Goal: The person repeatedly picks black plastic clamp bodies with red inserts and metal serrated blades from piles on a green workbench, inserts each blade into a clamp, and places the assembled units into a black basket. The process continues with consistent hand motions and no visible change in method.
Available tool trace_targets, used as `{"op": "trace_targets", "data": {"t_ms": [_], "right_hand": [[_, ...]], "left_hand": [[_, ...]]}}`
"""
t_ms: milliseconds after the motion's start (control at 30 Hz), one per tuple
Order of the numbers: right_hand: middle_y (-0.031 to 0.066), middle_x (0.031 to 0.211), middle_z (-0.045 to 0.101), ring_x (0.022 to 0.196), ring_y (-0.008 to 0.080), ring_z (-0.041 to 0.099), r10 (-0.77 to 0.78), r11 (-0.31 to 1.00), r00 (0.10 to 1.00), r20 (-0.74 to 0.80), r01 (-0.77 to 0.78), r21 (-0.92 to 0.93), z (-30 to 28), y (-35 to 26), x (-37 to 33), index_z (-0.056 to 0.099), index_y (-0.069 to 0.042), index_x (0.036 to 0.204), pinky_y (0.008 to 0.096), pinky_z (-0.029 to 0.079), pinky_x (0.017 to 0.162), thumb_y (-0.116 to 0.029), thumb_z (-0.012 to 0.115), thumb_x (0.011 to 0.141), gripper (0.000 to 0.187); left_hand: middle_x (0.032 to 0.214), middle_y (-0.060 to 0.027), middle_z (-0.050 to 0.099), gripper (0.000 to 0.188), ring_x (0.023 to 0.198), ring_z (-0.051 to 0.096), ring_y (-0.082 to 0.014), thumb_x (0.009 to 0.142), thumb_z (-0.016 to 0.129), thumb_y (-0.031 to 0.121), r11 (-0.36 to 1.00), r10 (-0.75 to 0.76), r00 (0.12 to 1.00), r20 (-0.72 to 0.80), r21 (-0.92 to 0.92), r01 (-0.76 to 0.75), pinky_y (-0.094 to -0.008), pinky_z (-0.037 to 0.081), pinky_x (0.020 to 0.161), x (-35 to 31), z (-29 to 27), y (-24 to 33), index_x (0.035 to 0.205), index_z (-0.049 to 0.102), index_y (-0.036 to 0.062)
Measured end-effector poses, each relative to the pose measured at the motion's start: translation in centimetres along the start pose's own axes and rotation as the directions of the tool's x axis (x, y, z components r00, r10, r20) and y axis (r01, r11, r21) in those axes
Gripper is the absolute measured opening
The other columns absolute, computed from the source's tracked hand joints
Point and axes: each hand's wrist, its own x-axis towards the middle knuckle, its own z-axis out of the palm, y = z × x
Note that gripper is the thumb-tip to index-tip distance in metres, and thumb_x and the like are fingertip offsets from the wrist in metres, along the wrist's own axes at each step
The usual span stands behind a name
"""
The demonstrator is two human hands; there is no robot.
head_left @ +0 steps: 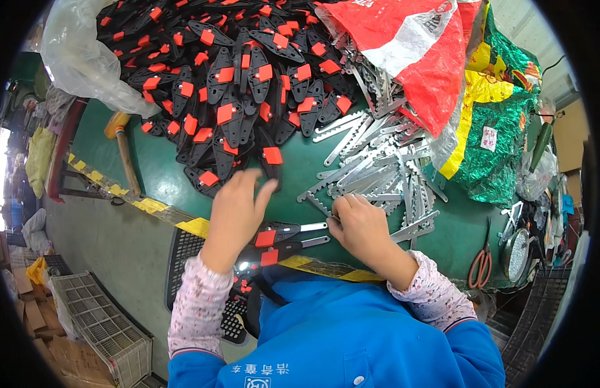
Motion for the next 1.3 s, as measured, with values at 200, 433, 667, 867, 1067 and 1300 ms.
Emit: {"op": "trace_targets", "data": {"t_ms": [200, 433, 667, 867, 1067, 1300], "right_hand": [[0.0136, 0.090, 0.070, 0.085, 0.0355, 0.070, 0.165, 0.881, 0.986, 0.014, -0.154, 0.448, -1.4, 0.6, 0.3, 0.060, -0.006, 0.103, 0.0428, 0.054, 0.068, -0.013, 0.074, 0.096, 0.017], [0.0117, 0.082, 0.069, 0.068, 0.0201, 0.064, 0.277, 0.601, 0.946, 0.168, -0.307, 0.738, -1.9, 2.0, 0.4, 0.063, 0.000, 0.108, 0.0337, 0.052, 0.066, -0.010, 0.070, 0.102, 0.014], [0.0083, 0.079, 0.067, 0.068, 0.0132, 0.061, 0.201, 0.566, 0.928, 0.314, -0.372, 0.736, -3.0, 1.0, 1.2, 0.066, 0.002, 0.104, 0.0311, 0.050, 0.064, -0.015, 0.074, 0.100, 0.019], [0.0116, 0.086, 0.070, 0.080, 0.0334, 0.072, -0.002, 0.859, 0.995, 0.096, -0.047, 0.510, -2.9, 0.7, 0.6, 0.068, -0.007, 0.102, 0.0419, 0.056, 0.068, -0.021, 0.078, 0.093, 0.020], [0.0079, 0.092, 0.068, 0.081, 0.0298, 0.071, -0.135, 0.958, 0.990, -0.032, 0.139, 0.249, -3.6, 0.8, 0.5, 0.069, -0.010, 0.105, 0.0413, 0.058, 0.065, -0.022, 0.080, 0.088, 0.023], [0.0095, 0.089, 0.065, 0.081, 0.0307, 0.071, -0.179, 0.921, 0.984, -0.023, 0.176, 0.348, -1.7, -0.5, 1.1, 0.070, -0.007, 0.110, 0.0422, 0.058, 0.067, -0.021, 0.082, 0.087, 0.029]], "left_hand": [[0.082, -0.0215, 0.071, 0.055, 0.073, 0.073, -0.0425, 0.096, 0.075, 0.048, 0.896, -0.123, 0.992, 0.035, 0.435, 0.096, -0.0472, 0.058, 0.064, 5.1, 2.8, 0.8, 0.105, 0.068, -0.0056], [0.118, -0.0180, 0.064, 0.049, 0.106, 0.064, -0.0373, 0.087, 0.071, -0.001, 0.926, 0.312, 0.943, 0.120, 0.184, -0.330, -0.0466, 0.054, 0.090, 0.2, -0.1, -1.2, 0.135, 0.061, 0.0018], [0.121, -0.0157, 0.061, 0.078, 0.102, 0.059, -0.0359, 0.074, 0.075, -0.005, 0.871, 0.410, 0.901, 0.143, 0.230, -0.433, -0.0461, 0.049, 0.092, -1.8, -2.1, -0.8, 0.148, 0.063, 0.0146], [0.121, -0.0137, 0.061, 0.081, 0.105, 0.060, -0.0346, 0.069, 0.083, -0.001, 0.879, 0.427, 0.881, 0.202, 0.136, -0.457, -0.0455, 0.049, 0.093, -2.1, -2.4, 0.1, 0.146, 0.062, 0.0088], [0.120, -0.0130, 0.067, 0.068, 0.110, 0.064, -0.0349, 0.069, 0.089, 0.006, 0.911, 0.405, 0.894, 0.192, 0.003, -0.413, -0.0428, 0.054, 0.094, -2.0, -3.0, -0.3, 0.133, 0.066, 0.0033], [0.117, -0.0144, 0.066, 0.062, 0.106, 0.063, -0.0357, 0.073, 0.090, 0.016, 0.915, 0.402, 0.881, 0.249, -0.153, -0.374, -0.0435, 0.054, 0.092, -1.7, -2.8, 1.2, 0.129, 0.067, 0.0025]]}}
